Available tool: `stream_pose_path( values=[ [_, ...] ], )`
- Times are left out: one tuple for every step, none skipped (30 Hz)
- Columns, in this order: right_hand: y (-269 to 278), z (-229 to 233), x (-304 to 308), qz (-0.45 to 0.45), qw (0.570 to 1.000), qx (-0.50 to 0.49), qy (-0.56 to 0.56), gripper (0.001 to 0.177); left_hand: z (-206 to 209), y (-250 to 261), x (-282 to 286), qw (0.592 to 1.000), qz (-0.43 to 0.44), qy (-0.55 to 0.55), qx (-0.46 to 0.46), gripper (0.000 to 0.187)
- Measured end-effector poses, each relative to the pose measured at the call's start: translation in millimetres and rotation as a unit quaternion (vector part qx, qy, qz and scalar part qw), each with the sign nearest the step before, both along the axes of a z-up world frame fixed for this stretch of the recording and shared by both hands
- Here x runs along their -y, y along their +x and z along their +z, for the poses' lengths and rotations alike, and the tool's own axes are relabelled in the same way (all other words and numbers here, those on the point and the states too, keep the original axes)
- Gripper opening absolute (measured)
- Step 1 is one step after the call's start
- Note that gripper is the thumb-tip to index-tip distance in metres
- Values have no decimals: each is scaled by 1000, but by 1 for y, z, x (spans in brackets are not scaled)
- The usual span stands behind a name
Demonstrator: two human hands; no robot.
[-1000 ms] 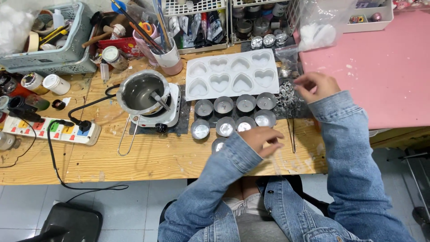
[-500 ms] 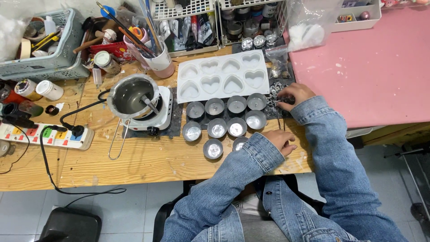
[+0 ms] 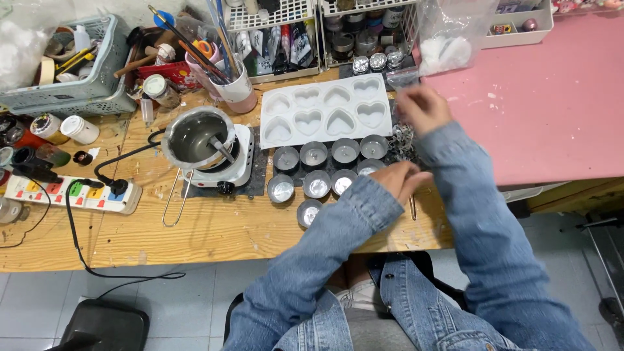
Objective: Melting wax and preparing candle containers with wicks and decorations in a workshop.
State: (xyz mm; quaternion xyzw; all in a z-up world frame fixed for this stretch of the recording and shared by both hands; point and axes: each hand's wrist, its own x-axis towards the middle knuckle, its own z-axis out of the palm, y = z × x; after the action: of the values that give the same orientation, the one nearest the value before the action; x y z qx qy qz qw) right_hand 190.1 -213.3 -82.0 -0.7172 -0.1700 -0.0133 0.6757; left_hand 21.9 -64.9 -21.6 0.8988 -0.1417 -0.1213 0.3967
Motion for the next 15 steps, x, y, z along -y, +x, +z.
stream_pose_path(
  values=[
    [11, 6, -21, 0, 1000, -1, -1, 18, 6, -2, 5, 1000, 0, -1, -1, 49],
    [24, 14, -42, -23, 999, -14, 48, 21, 13, -2, 9, 1000, -14, -4, 7, 55],
    [37, 22, -64, -45, 994, -27, 96, 24, 21, -3, 13, 1000, -27, -6, 14, 67],
    [54, 21, -78, -42, 994, -23, 96, 24, 21, -3, 15, 1000, -25, -6, 19, 67],
    [71, 21, -92, -101, 988, 6, 116, 25, 22, -4, 15, 998, 2, 40, 40, 64],
    [88, 20, -109, -159, 977, 34, 137, 27, 22, -4, 15, 994, 31, 88, 60, 63],
    [96, 16, -114, -154, 977, 37, 140, 27, 18, -4, 9, 993, 36, 90, 64, 63],
    [101, 10, -118, -188, 969, 148, 67, 28, 13, -7, 4, 994, 9, 25, 106, 55],
    [107, 3, -123, -217, 942, 257, -7, 28, 7, -10, -2, 988, -17, -40, 148, 48],
    [80, 26, -124, -215, 942, 258, -7, 28, 10, -14, -7, 988, -15, -40, 149, 48],
    [53, 50, -125, -281, 859, 380, -196, 34, 12, -18, -12, 986, -34, -29, 158, 47],
    [27, 74, -126, -332, 722, 479, -372, 39, 16, -22, -17, 984, -54, -19, 167, 45],
    [49, 60, -122, -331, 722, 481, -371, 39, 18, -26, -23, 984, -53, -19, 169, 45],
    [70, 44, -118, -328, 780, 428, -318, 34, 20, -30, -28, 980, -85, -52, 172, 44],
    [91, 28, -114, -323, 830, 372, -261, 30, 21, -34, -34, 974, -117, -86, 176, 42]
  ],
)
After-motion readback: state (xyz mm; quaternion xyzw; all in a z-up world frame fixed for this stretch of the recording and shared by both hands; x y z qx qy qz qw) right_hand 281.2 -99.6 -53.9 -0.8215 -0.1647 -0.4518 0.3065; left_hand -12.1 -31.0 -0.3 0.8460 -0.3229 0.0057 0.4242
